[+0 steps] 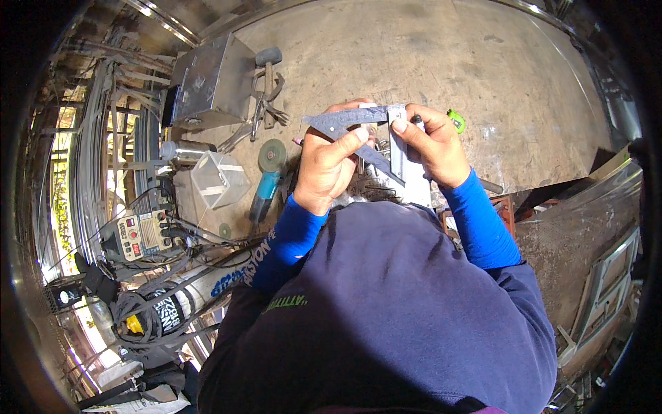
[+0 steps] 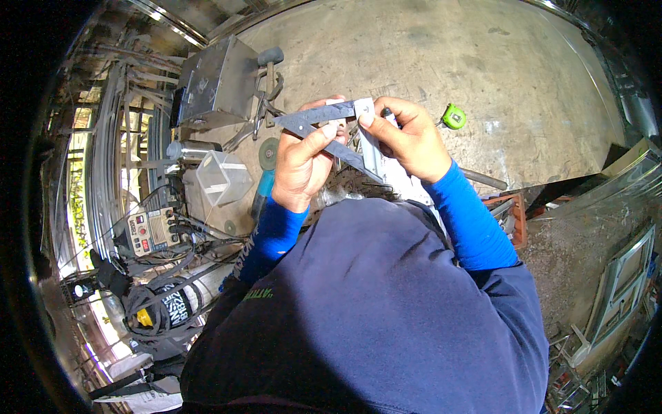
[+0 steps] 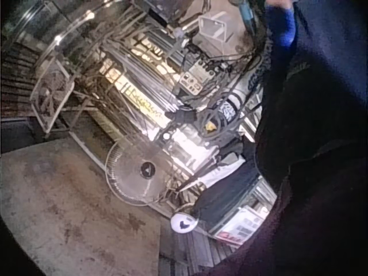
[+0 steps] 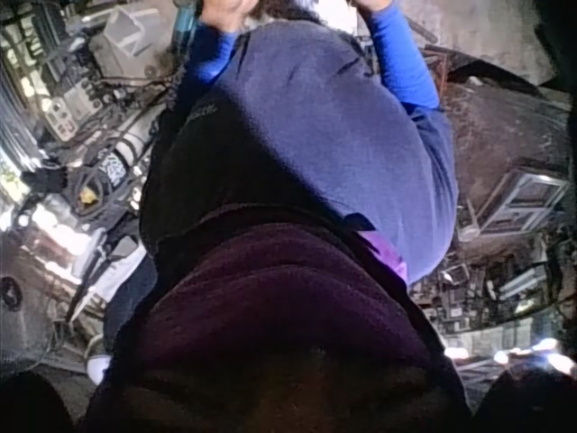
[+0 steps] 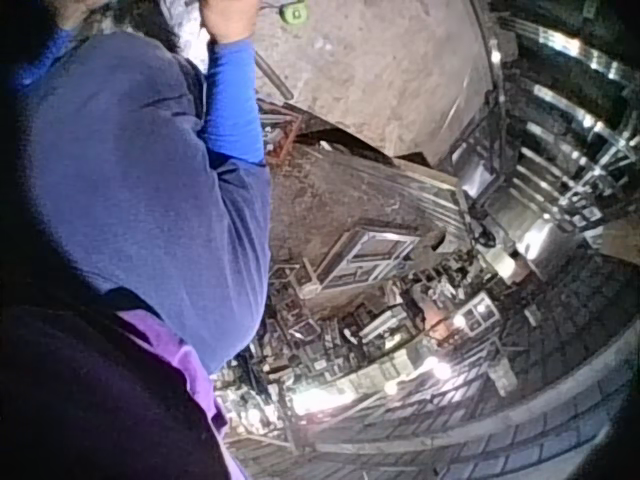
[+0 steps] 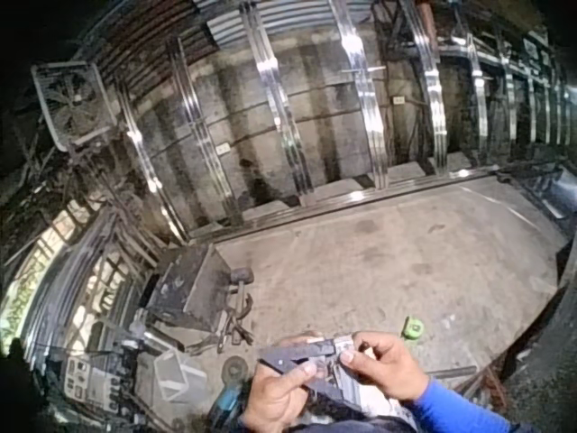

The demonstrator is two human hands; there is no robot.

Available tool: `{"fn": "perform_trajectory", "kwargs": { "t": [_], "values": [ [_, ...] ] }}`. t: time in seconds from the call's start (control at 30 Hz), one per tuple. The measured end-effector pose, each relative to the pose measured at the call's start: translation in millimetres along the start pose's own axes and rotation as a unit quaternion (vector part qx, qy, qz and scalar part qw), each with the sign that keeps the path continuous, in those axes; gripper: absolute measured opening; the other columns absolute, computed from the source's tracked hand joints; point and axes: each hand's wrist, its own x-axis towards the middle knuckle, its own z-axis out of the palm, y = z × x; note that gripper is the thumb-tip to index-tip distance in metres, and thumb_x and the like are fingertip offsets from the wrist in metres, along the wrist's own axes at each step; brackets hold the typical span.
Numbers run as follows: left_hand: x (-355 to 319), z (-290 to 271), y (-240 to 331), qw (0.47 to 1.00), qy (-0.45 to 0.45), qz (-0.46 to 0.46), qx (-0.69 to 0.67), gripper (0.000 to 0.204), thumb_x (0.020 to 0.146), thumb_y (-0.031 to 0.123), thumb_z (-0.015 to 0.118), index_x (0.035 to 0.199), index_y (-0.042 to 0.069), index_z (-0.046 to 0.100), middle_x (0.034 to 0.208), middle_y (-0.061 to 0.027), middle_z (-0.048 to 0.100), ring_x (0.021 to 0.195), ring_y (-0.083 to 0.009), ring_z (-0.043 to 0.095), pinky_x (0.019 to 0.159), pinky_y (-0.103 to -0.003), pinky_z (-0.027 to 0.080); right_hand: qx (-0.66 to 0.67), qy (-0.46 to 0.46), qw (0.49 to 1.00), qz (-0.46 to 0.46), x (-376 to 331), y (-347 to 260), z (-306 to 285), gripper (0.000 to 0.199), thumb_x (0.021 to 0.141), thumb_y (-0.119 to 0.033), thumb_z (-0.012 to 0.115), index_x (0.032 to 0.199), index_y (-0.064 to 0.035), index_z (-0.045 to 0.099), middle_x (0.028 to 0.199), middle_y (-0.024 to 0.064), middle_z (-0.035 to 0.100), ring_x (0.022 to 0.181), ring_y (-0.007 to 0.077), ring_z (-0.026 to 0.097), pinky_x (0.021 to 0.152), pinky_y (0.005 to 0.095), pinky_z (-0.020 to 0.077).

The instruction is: The person uses a tape measure and a marker to measure and mark a metal angle bracket on a workbench. They repeatedly measure different sections and draw lines along the edges of the bracket.

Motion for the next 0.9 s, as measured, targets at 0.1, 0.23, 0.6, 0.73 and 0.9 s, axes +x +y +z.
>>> {"fn": "perform_trajectory", "kwargs": {
  "t": [0.1,0.23,0.6,0.73,0.9],
  "values": [
    [-4.0,7.6,2.1,1.0,0.006,-0.01,-0.007,0.039,0.093,-0.001,0.063,0.131,-0.004,0.056,0.114,-0.0132,0.067,0.099,-0.0198,0.063,0.088,-0.033,0.052,0.029,0.002,1.0,0.0,4.9,11.2,-1.8,0.021,0.1,-0.026,0.069,0.088,-0.0081,0.067,0.063,-0.0067,0.052,0.052,0.0021,0.042,0.046,0.0222,0.0297],
    [-2.9,8.2,-1.9,0.999,0.016,0.041,0.0,0.035,0.094,-0.001,0.064,0.128,-0.006,0.057,0.109,-0.0144,0.069,0.095,-0.0201,0.064,0.089,-0.033,0.051,0.038,0.009,0.999,0.03,1.0,2.4,12.1,0.02,0.1,-0.024,0.068,0.088,-0.0078,0.067,0.062,-0.0068,0.051,0.052,0.0017,0.042,0.046,0.0219,0.0298],
    [-8.7,21.4,12.9,0.998,0.021,0.061,0.011,0.038,0.095,-0.001,0.064,0.132,-0.009,0.058,0.121,-0.0169,0.069,0.112,-0.0225,0.065,0.102,-0.036,0.048,0.031,0.004,1.0,-0.005,-4.6,-9.1,23.5,0.018,0.101,-0.022,0.069,0.092,-0.0062,0.068,0.066,-0.007,0.055,0.057,0.0009,0.045,0.05,0.0214,0.0319],
    [-7.9,22.9,17.4,0.997,0.048,0.047,0.032,0.036,0.095,-0.002,0.066,0.129,-0.009,0.06,0.12,-0.0158,0.069,0.113,-0.0204,0.065,0.104,-0.034,0.048,0.031,0.015,0.999,-0.015,-6.1,-8.7,28.8,0.018,0.1,-0.021,0.07,0.091,-0.0055,0.067,0.068,-0.0067,0.056,0.061,0.0009,0.046,0.053,0.0215,0.034],
    [-10.3,27.4,24.8,0.992,0.064,0.051,0.091,0.036,0.093,-0.003,0.07,0.127,-0.009,0.061,0.117,-0.0132,0.07,0.109,-0.0181,0.066,0.099,-0.031,0.051,0.036,0.016,0.999,-0.033,-5.6,-2.4,30.8,0.018,0.1,-0.021,0.069,0.091,-0.0055,0.067,0.067,-0.007,0.055,0.061,0.0009,0.046,0.052,0.0215,0.0336]
  ]
}}
